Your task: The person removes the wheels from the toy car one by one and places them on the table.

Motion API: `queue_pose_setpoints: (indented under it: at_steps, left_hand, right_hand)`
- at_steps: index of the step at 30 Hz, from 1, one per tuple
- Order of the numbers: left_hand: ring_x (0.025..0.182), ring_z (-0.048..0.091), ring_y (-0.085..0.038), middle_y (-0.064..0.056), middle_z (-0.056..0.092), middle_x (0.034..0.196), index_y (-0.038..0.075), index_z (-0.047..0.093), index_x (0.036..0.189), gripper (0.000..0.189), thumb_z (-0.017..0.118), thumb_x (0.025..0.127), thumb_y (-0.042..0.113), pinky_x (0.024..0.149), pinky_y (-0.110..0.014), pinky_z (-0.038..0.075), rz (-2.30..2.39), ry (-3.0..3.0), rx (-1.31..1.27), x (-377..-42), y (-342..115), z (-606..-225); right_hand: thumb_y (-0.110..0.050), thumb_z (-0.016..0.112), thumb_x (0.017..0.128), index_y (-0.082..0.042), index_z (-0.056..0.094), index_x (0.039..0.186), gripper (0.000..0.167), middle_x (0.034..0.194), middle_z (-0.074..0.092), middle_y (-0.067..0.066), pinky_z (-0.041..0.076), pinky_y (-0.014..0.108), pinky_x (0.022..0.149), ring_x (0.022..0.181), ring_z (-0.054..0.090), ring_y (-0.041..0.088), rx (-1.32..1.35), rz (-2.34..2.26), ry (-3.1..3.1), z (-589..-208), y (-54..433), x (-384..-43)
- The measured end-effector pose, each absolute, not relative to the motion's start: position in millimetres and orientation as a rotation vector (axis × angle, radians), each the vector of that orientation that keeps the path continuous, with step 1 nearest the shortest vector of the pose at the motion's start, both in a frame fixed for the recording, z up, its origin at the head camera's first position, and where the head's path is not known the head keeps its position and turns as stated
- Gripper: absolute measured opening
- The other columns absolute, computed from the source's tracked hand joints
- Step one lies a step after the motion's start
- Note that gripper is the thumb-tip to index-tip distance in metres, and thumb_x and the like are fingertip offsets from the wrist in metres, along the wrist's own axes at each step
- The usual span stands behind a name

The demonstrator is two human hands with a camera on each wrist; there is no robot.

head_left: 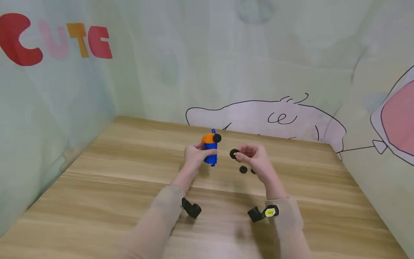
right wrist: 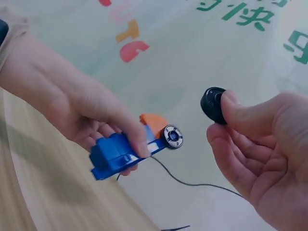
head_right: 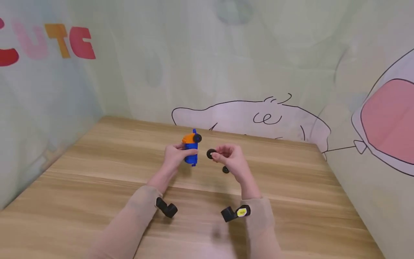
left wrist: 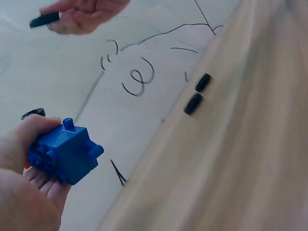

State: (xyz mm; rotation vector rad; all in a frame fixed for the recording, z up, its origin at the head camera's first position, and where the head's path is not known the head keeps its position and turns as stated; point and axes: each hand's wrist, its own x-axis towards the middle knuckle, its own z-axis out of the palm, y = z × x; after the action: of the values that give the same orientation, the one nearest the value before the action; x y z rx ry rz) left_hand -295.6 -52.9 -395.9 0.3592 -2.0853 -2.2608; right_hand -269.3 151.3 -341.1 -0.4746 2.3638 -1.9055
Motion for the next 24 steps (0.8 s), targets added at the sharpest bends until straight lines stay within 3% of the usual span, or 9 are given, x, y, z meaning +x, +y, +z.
queue_pose_setpoints:
  at_steps: [7, 10, 16, 24]
  left_hand:
    - [0.114, 0.063, -0.035, -0.023, 0.066, 0.123, -0.006, 0.062, 0.123, 0.058, 0.085, 0.073, 0.012, 0.110, -0.044, 0.041, -2.292, -2.078, 0.375, -295.8, -50.8, -390.3]
    - [0.114, 0.063, -0.034, -0.022, 0.066, 0.123, -0.005, 0.062, 0.123, 0.057, 0.084, 0.074, 0.011, 0.110, -0.043, 0.041, -2.316, -2.058, 0.359, -294.9, -52.1, -384.0]
    - [0.113, 0.064, -0.034, -0.021, 0.066, 0.123, -0.003, 0.060, 0.126, 0.060, 0.084, 0.075, 0.016, 0.108, -0.044, 0.044, -2.304, -2.130, 0.339, -293.3, -51.5, -380.1]
    - [0.115, 0.063, -0.034, -0.020, 0.066, 0.125, -0.002, 0.061, 0.126, 0.056, 0.082, 0.078, 0.018, 0.110, -0.046, 0.041, -2.306, -2.159, 0.323, -290.7, -51.8, -380.9]
  right_hand:
    - [-0.012, 0.071, 0.088, 0.008, 0.066, 0.102, 0.025, 0.081, 0.069, 0.003, 0.057, 0.035, 0.077, 0.073, 0.064, 0.012, -0.186, -1.642, 2.572, -372.3, 155.4, -286.9]
    - [-0.015, 0.073, 0.086, 0.007, 0.068, 0.103, 0.028, 0.086, 0.071, 0.009, 0.056, 0.032, 0.073, 0.070, 0.062, 0.008, -0.120, -1.567, 2.626, -379.8, 155.5, -291.9]
    - [-0.011, 0.075, 0.084, 0.005, 0.066, 0.102, 0.026, 0.094, 0.071, 0.019, 0.050, 0.025, 0.063, 0.071, 0.062, 0.013, -0.026, -1.461, 2.698, -389.1, 155.4, -292.9]
    - [-0.008, 0.076, 0.083, 0.003, 0.068, 0.090, 0.015, 0.084, 0.070, 0.013, 0.046, 0.022, 0.060, 0.070, 0.058, 0.015, -0.039, -1.246, 2.861, -400.9, 153.0, -294.5]
